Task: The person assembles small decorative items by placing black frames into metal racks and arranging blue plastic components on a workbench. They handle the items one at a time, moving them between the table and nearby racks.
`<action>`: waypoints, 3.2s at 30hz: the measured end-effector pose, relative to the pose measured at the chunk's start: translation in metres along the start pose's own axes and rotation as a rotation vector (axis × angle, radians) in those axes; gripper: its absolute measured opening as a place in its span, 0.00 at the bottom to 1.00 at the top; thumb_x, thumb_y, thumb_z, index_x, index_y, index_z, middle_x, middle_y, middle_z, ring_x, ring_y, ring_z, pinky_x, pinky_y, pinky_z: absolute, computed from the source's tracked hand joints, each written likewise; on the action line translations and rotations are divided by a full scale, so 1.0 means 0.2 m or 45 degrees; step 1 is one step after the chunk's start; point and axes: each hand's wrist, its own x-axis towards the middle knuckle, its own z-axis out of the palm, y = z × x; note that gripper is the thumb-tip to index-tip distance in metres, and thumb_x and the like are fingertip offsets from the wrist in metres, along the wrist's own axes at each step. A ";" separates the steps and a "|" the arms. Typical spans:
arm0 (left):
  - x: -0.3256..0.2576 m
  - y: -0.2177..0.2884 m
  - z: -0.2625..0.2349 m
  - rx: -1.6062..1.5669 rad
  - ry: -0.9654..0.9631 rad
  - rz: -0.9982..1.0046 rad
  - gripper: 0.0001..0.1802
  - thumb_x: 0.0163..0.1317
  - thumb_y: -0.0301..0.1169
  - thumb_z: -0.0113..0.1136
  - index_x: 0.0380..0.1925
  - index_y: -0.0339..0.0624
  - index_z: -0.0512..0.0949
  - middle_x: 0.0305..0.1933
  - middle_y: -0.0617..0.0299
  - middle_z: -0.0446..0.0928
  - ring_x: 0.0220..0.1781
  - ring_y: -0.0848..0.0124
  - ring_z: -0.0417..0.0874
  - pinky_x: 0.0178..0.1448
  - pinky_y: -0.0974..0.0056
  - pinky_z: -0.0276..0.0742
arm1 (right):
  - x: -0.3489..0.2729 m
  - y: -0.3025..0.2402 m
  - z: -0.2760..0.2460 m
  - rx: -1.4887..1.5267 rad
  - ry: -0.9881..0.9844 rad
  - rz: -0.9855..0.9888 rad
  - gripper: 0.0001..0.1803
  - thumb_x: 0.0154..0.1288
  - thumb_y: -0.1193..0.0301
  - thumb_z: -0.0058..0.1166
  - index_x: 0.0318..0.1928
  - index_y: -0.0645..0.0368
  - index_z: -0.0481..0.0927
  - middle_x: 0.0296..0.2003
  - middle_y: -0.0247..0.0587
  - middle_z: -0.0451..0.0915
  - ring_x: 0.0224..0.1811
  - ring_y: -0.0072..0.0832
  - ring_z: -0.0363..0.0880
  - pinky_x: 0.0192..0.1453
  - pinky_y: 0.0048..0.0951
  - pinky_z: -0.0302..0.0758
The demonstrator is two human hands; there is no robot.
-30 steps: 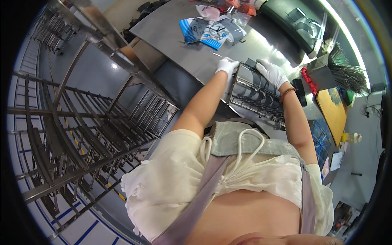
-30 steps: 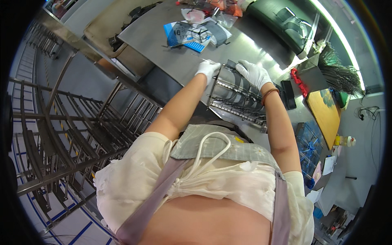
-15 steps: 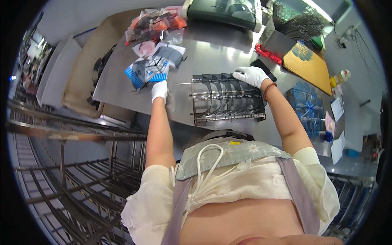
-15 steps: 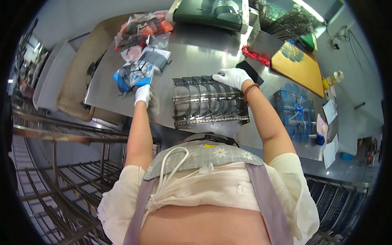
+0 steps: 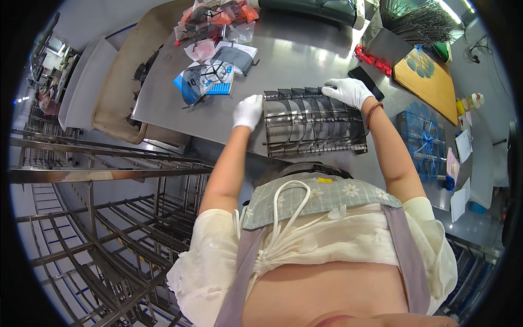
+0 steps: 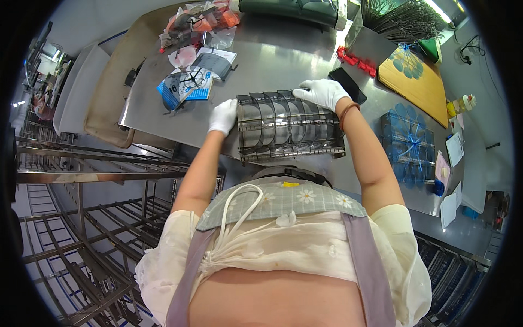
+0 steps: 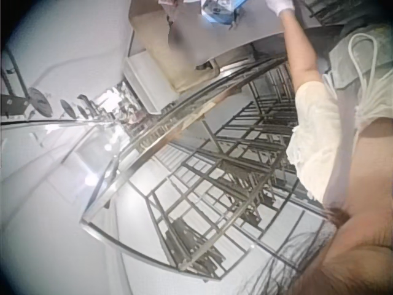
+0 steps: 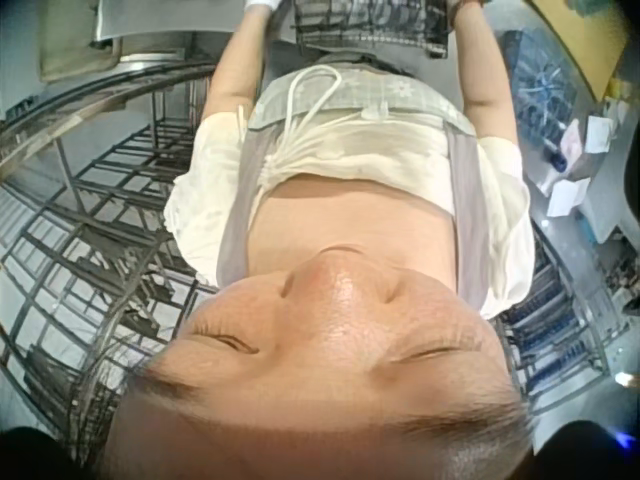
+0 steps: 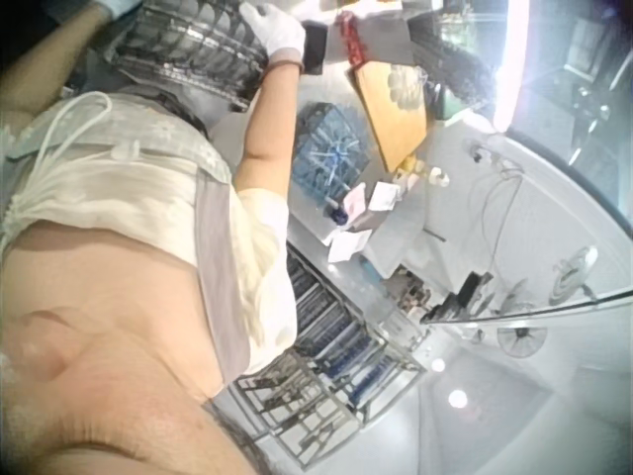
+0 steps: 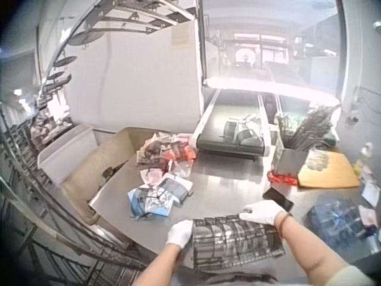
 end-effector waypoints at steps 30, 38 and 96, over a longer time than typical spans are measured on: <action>0.73 0.45 -0.54 -0.623 -0.478 0.208 0.06 0.57 0.30 0.61 0.28 0.40 0.77 0.24 0.66 0.74 0.27 0.78 0.72 0.33 0.70 0.69 | -0.26 0.26 -0.13 0.364 0.640 0.297 0.29 0.77 0.43 0.41 0.47 0.55 0.83 0.47 0.54 0.85 0.51 0.52 0.84 0.56 0.54 0.77; 1.16 1.90 -0.27 -0.693 -0.274 1.071 0.30 0.66 0.35 0.68 0.66 0.42 0.72 0.51 0.56 0.85 0.46 0.72 0.83 0.57 0.64 0.80 | -0.45 -0.16 -0.07 0.043 0.585 0.045 0.40 0.65 0.39 0.56 0.67 0.53 0.77 0.65 0.56 0.73 0.70 0.54 0.67 0.73 0.57 0.63; -0.49 -0.32 -0.09 -2.225 0.746 -0.755 0.08 0.73 0.19 0.53 0.45 0.46 0.70 0.53 0.55 0.79 0.53 0.54 0.84 0.58 0.43 0.86 | 0.08 -0.51 0.10 -0.439 0.397 -0.152 0.43 0.68 0.30 0.43 0.74 0.41 0.69 0.75 0.48 0.65 0.78 0.49 0.61 0.70 0.75 0.61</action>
